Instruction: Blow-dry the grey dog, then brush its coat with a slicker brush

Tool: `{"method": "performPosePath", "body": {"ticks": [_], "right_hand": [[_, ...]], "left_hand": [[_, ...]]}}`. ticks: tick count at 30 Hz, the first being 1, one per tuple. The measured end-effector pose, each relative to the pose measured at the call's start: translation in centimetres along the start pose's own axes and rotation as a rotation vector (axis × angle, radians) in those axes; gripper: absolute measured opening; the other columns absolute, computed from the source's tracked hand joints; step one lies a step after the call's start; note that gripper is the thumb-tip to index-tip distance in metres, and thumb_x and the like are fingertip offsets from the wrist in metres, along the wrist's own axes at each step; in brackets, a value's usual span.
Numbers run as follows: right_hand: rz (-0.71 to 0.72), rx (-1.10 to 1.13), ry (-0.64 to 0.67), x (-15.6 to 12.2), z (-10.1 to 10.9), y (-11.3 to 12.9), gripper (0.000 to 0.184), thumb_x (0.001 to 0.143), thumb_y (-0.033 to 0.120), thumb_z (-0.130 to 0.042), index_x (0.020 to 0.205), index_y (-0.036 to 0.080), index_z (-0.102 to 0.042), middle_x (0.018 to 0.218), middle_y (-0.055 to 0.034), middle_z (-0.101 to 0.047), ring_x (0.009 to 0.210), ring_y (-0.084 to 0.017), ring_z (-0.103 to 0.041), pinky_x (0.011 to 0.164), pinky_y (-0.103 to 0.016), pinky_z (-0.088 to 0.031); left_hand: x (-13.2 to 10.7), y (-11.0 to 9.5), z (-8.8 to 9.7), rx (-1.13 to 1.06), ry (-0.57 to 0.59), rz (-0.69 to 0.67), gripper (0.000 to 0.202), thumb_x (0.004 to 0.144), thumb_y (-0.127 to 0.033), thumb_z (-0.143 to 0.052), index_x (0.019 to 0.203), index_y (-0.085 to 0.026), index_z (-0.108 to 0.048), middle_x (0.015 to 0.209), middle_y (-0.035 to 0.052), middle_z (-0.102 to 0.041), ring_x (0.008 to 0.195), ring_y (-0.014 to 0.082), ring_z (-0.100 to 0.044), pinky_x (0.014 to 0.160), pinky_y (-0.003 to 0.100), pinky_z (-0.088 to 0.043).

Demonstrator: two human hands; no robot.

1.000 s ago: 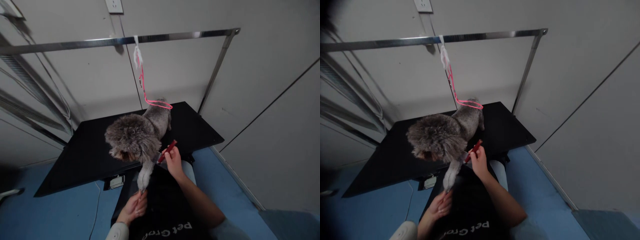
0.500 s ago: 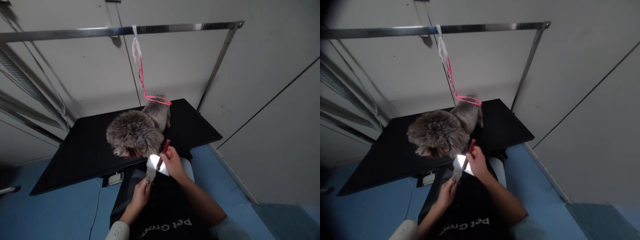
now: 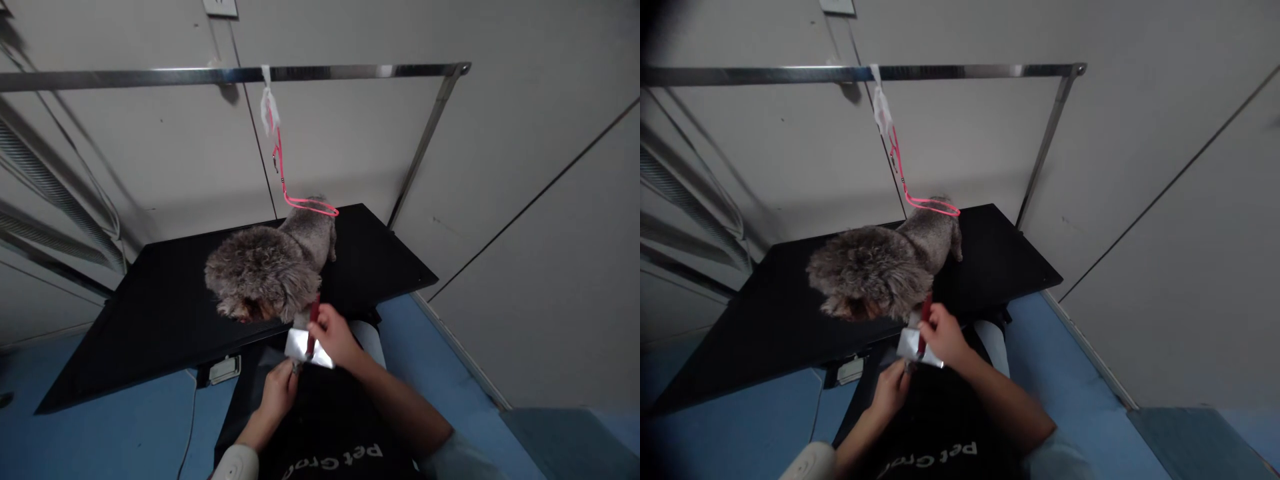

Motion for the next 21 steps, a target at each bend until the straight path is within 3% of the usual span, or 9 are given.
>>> {"method": "performPosePath", "body": {"ticks": [3, 7, 9, 11, 12, 15, 16, 19, 21], "right_hand": [[0.028, -0.022, -0.226, 0.3, 0.7, 0.3, 0.024, 0.079, 0.021, -0.055, 0.103, 0.021, -0.052, 0.078, 0.0001, -0.065, 0.072, -0.016, -0.061, 0.068, -0.029, -0.047], [0.022, 0.041, 0.052, 1.0, 0.6, 0.1, 0.015, 0.076, 0.020, -0.057, 0.092, 0.020, -0.055, 0.073, 0.0016, -0.064, 0.065, -0.014, -0.060, 0.063, -0.026, -0.046], [-0.008, 0.055, -0.078, 1.6, 0.9, -0.1, 0.017, 0.076, 0.021, -0.057, 0.093, 0.020, -0.053, 0.071, 0.0022, -0.063, 0.065, -0.014, -0.059, 0.064, -0.027, -0.047], [0.018, 0.053, -0.275, 1.8, 1.2, 0.1, 0.021, 0.078, 0.023, -0.057, 0.098, 0.020, -0.051, 0.074, 0.0017, -0.063, 0.069, -0.015, -0.060, 0.069, -0.029, -0.048], [0.039, 0.063, -0.257, 1.7, 1.1, 0.2, 0.021, 0.078, 0.023, -0.057, 0.098, 0.021, -0.051, 0.076, 0.0014, -0.064, 0.071, -0.015, -0.061, 0.071, -0.029, -0.048], [0.032, 0.160, 0.074, 1.1, 0.2, 0.4, 0.016, 0.076, 0.022, -0.058, 0.091, 0.021, -0.052, 0.078, 0.0010, -0.064, 0.073, -0.015, -0.062, 0.068, -0.028, -0.050], [0.014, 0.194, 0.091, 0.9, 0.0, 0.4, 0.015, 0.076, 0.023, -0.058, 0.089, 0.021, -0.052, 0.076, 0.0013, -0.063, 0.072, -0.015, -0.062, 0.066, -0.028, -0.050], [0.022, 0.241, -0.236, 0.7, 0.0, 0.1, 0.020, 0.078, 0.024, -0.056, 0.096, 0.022, -0.047, 0.077, 0.0010, -0.063, 0.072, -0.015, -0.061, 0.069, -0.029, -0.050], [0.049, 0.261, -0.206, 0.6, -0.3, -0.2, 0.023, 0.080, 0.024, -0.055, 0.101, 0.022, -0.046, 0.081, -0.0002, -0.064, 0.074, -0.015, -0.062, 0.071, -0.030, -0.051]], "left_hand": [[0.0, -0.4, -0.3, 0.051, 0.038, -0.026, 0.008, 0.073, -0.019, -0.064, 0.076, -0.022, -0.071, 0.072, 0.0049, -0.066, 0.069, 0.0193, -0.057, 0.072, 0.027, -0.044], [-0.4, -0.4, -0.7, 0.009, 0.045, 0.052, 0.017, 0.075, -0.027, -0.066, 0.061, -0.018, -0.066, 0.054, 0.0016, -0.057, 0.052, 0.0132, -0.047, 0.053, 0.022, -0.036], [-0.7, -0.2, -0.7, -0.116, 0.053, 0.149, 0.025, 0.076, -0.035, -0.067, 0.060, -0.016, -0.063, 0.051, 0.0008, -0.054, 0.048, 0.0111, -0.045, 0.048, 0.020, -0.033], [-1.1, 0.1, -0.6, -0.317, 0.106, 0.271, 0.030, 0.075, -0.043, -0.067, 0.068, -0.014, -0.064, 0.050, -0.0003, -0.053, 0.044, 0.0092, -0.043, 0.044, 0.019, -0.030], [-1.3, 0.2, -0.5, -0.441, 0.145, 0.338, 0.032, 0.074, -0.046, -0.067, 0.073, -0.014, -0.063, 0.048, -0.0018, -0.051, 0.041, 0.0079, -0.040, 0.041, 0.018, -0.028], [-2.2, 0.3, 0.2, -0.871, 0.277, 0.548, 0.033, 0.074, -0.047, -0.068, 0.079, -0.015, -0.059, 0.042, -0.0085, -0.038, 0.034, 0.0043, -0.029, 0.034, 0.015, -0.021], [-2.5, 0.2, 0.5, -1.016, 0.313, 0.605, 0.030, 0.074, -0.044, -0.069, 0.077, -0.016, -0.058, 0.042, -0.0100, -0.033, 0.033, 0.0035, -0.026, 0.033, 0.014, -0.020], [-3.2, -0.1, 1.4, -1.377, 0.385, 0.701, 0.022, 0.076, -0.033, -0.069, 0.074, -0.017, -0.054, 0.043, -0.0115, -0.024, 0.033, 0.0024, -0.019, 0.031, 0.011, -0.020], [-3.6, -0.2, 1.7, -1.540, 0.410, 0.713, 0.018, 0.080, -0.028, -0.064, 0.072, -0.017, -0.053, 0.042, -0.0118, -0.023, 0.032, 0.0020, -0.014, 0.030, 0.010, -0.019]]}}
Point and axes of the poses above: each hand's wrist, its own x-axis towards the middle knuckle, its own z-axis out of the back of the hand, y = z × x, the point moved 1 cm from there along x, towards the middle knuckle
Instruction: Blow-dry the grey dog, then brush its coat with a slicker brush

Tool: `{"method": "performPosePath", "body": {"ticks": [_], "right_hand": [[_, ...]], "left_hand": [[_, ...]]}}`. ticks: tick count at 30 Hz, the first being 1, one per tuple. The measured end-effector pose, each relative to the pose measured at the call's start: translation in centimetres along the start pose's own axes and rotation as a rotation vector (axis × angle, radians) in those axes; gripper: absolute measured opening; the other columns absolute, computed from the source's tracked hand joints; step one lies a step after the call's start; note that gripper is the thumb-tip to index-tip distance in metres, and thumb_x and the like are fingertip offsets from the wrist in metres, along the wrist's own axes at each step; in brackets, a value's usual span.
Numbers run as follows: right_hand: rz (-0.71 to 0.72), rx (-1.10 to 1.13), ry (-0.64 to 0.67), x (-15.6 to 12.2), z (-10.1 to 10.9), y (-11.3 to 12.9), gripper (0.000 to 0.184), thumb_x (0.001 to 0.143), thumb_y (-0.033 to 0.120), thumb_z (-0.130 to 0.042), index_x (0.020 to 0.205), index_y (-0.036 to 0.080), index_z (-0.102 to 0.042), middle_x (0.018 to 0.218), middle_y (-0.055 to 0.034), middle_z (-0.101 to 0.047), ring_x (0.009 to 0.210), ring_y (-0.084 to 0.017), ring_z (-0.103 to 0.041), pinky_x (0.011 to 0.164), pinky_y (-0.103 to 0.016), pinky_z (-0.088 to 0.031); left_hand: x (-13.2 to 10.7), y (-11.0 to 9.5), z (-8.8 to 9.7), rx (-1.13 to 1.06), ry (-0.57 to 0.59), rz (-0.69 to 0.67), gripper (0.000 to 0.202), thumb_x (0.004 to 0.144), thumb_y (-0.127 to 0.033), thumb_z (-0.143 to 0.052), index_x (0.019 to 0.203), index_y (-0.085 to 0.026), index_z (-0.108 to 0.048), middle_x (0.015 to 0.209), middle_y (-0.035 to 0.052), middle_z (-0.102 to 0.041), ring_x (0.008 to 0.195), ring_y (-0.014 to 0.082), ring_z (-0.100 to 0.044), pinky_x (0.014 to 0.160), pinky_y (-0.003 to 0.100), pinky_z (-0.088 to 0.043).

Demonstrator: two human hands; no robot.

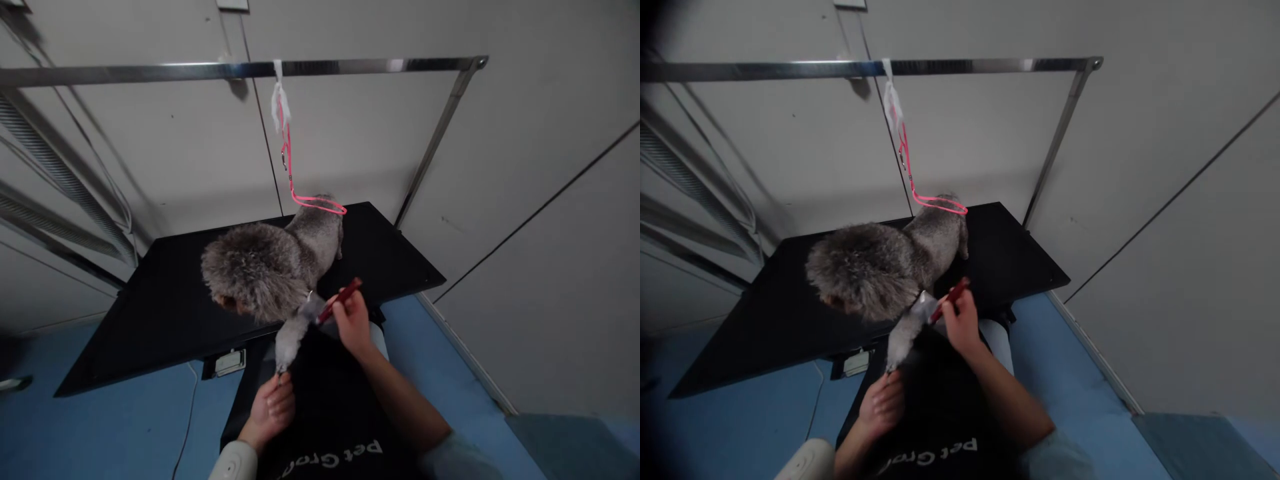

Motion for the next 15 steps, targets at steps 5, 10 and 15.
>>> {"method": "performPosePath", "body": {"ticks": [5, 10, 15], "right_hand": [[-0.041, 0.038, 0.054, -0.4, -0.6, -0.6, 0.021, 0.078, 0.027, -0.055, 0.096, 0.021, -0.046, 0.077, -0.0008, -0.064, 0.072, -0.016, -0.063, 0.069, -0.032, -0.052], [-0.051, 0.059, 0.193, -0.7, -0.6, -1.1, 0.022, 0.080, 0.029, -0.055, 0.098, 0.023, -0.047, 0.080, -0.0009, -0.065, 0.072, -0.015, -0.063, 0.069, -0.031, -0.052], [-0.090, 0.030, -0.174, 0.5, 1.1, -2.9, 0.020, 0.080, 0.036, -0.051, 0.092, 0.022, -0.047, 0.065, 0.0034, -0.058, 0.053, -0.012, -0.054, 0.052, -0.025, -0.046]], "left_hand": [[-0.4, 0.5, 0.8, -0.151, 0.086, -0.019, 0.021, 0.087, -0.026, -0.054, 0.069, -0.018, -0.045, 0.039, -0.0124, -0.025, 0.029, 0.0007, -0.006, 0.027, 0.008, -0.017], [-0.4, 0.4, 1.5, -0.009, 0.065, 0.017, 0.024, 0.087, -0.032, -0.054, 0.069, -0.020, -0.043, 0.039, -0.0127, -0.024, 0.028, 0.0010, -0.004, 0.028, 0.009, -0.018], [0.7, -0.7, 0.4, 0.144, 0.011, -0.038, 0.021, 0.085, -0.035, -0.058, 0.074, -0.019, -0.048, 0.042, -0.0117, -0.026, 0.030, 0.0029, -0.016, 0.030, 0.010, -0.020]]}}
Point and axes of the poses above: each hand's wrist, its own x-axis towards the middle knuckle, its own z-axis out of the back of the hand, y = z × x, the point moved 1 cm from there along x, towards the middle knuckle
